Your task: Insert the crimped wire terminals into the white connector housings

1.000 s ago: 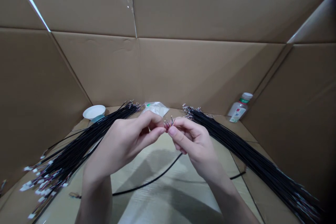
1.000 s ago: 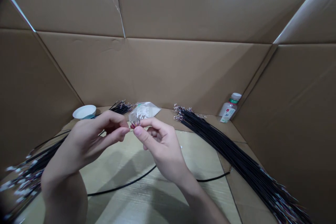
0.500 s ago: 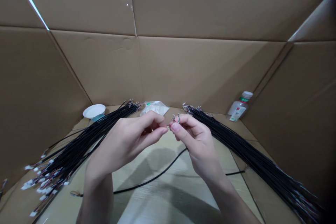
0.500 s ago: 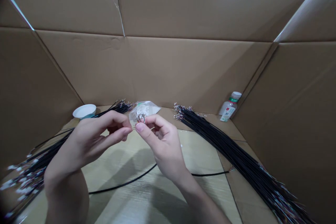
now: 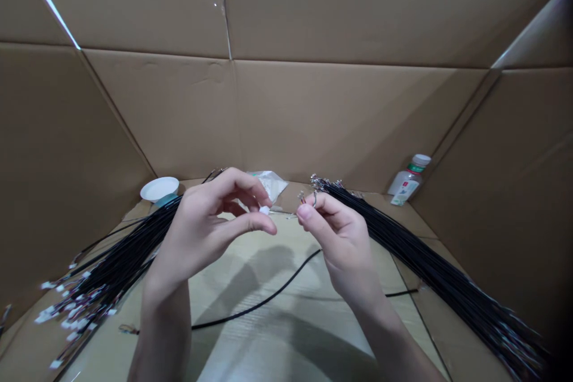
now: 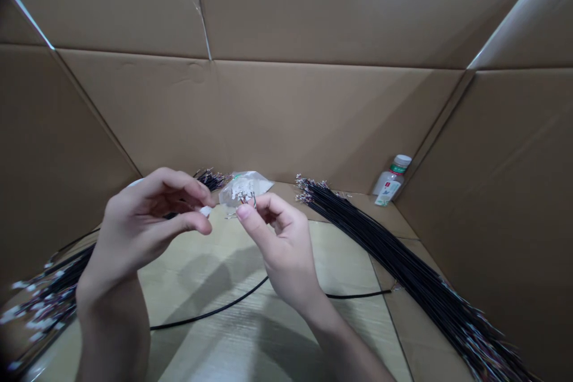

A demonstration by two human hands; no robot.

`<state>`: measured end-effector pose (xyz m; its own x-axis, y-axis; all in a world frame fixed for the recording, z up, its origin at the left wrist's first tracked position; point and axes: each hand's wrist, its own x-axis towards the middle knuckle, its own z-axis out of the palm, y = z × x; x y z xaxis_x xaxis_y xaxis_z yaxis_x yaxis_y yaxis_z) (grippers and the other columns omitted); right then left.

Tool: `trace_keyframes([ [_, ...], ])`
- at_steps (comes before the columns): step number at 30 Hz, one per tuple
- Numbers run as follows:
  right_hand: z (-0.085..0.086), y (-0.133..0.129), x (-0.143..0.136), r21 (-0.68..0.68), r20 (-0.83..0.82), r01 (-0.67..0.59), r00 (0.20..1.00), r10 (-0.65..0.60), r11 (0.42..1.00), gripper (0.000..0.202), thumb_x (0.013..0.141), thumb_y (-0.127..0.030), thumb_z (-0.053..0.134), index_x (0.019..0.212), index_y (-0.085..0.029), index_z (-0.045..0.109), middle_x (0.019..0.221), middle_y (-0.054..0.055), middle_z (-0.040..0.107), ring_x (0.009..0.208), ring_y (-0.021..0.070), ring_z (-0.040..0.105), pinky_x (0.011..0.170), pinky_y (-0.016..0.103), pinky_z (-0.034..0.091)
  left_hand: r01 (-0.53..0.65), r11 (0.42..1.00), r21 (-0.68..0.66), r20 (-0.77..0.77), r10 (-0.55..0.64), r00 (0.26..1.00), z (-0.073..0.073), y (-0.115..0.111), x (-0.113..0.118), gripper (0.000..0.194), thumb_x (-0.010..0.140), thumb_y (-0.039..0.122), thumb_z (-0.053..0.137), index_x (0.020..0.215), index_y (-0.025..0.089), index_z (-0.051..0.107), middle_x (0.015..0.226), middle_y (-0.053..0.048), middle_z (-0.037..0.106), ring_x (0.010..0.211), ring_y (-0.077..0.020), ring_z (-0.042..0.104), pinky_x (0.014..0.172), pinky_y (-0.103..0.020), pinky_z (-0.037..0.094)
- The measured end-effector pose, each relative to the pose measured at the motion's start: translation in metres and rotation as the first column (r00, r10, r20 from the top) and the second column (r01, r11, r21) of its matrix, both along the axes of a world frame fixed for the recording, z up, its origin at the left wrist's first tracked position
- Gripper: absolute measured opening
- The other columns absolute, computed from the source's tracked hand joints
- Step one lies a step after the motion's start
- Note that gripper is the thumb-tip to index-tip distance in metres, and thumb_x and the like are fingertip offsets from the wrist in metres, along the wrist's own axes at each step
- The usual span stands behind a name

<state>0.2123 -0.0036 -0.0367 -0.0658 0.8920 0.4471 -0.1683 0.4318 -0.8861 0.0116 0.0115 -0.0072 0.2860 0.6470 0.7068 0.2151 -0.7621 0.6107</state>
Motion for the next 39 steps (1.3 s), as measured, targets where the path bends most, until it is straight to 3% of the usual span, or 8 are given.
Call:
trace_keyframes([
  [5, 0.001, -0.001, -0.001, -0.008, 0.009, -0.015, 1.000, 0.015, 1.000, 0.026, 0.099, -0.037, 0.070, 0.080, -0.022, 0.063, 0.075, -0.004, 0.052, 0.071, 0.0115, 0.044, 0.067, 0.027, 0.038, 0.034, 0.994, 0.106, 0.043, -0.039, 0.998, -0.002, 0.001, 0.008, 0.032, 0.076, 0.015, 0.093, 0.095, 0.022, 0.068, 0.090, 0.003, 0.070, 0.081, -0.0113, 0.068, 0.068, -0.017, 0.061],
  [15, 0.003, -0.003, -0.001, -0.015, 0.016, -0.027, 0.999, 0.028, 1.000, 0.030, 0.099, -0.039, 0.069, 0.076, -0.022, 0.061, 0.075, -0.003, 0.052, 0.072, 0.0129, 0.045, 0.068, 0.027, 0.041, 0.058, 0.984, 0.168, -0.036, -0.053, 0.998, -0.001, 0.001, 0.009, 0.017, 0.087, 0.012, 0.084, 0.096, 0.021, 0.073, 0.094, -0.003, 0.072, 0.090, -0.0169, 0.068, 0.074, -0.031, 0.055],
  [21, 0.003, -0.001, 0.002, -0.066, -0.010, -0.106, 0.994, 0.105, 0.992, 0.036, 0.098, -0.043, 0.069, 0.071, -0.022, 0.060, 0.073, -0.003, 0.052, 0.072, 0.0138, 0.046, 0.069, 0.027, 0.041, 0.065, 0.981, 0.182, -0.009, -0.065, 0.998, -0.001, 0.003, 0.010, 0.021, 0.085, 0.012, 0.085, 0.099, 0.024, 0.077, 0.097, -0.002, 0.075, 0.092, -0.0177, 0.070, 0.077, -0.032, 0.056],
  [26, 0.002, -0.001, 0.002, -0.147, -0.024, -0.177, 0.984, 0.176, 0.973, 0.039, 0.100, -0.044, 0.067, 0.070, -0.021, 0.059, 0.072, -0.003, 0.052, 0.070, 0.0135, 0.046, 0.071, 0.027, 0.039, 0.046, 0.987, 0.154, 0.050, -0.055, 0.997, -0.001, 0.001, 0.012, 0.026, 0.078, 0.011, 0.090, 0.096, 0.025, 0.077, 0.094, -0.001, 0.075, 0.089, -0.0166, 0.070, 0.073, -0.030, 0.057],
  [32, 0.003, -0.003, 0.000, -0.193, -0.092, -0.237, 0.971, 0.223, 0.952, 0.039, 0.099, -0.042, 0.067, 0.068, -0.021, 0.060, 0.070, -0.003, 0.050, 0.069, 0.0143, 0.043, 0.070, 0.028, 0.036, 0.045, 0.991, 0.123, 0.076, -0.055, 0.996, -0.002, 0.001, 0.014, 0.026, 0.073, 0.021, 0.096, 0.091, 0.025, 0.078, 0.088, 0.000, 0.074, 0.078, -0.0153, 0.069, 0.066, -0.028, 0.059],
  [39, 0.005, -0.006, -0.002, -0.243, -0.168, -0.287, 0.953, 0.251, 0.927, 0.038, 0.096, -0.043, 0.071, 0.068, -0.021, 0.061, 0.069, -0.003, 0.050, 0.069, 0.0145, 0.042, 0.068, 0.029, 0.035, -0.016, 0.991, 0.135, 0.109, 0.001, 0.994, -0.006, 0.003, 0.020, 0.014, 0.082, 0.030, 0.090, 0.092, 0.028, 0.080, 0.075, 0.003, 0.075, 0.060, -0.0133, 0.067, 0.056, -0.028, 0.059],
])
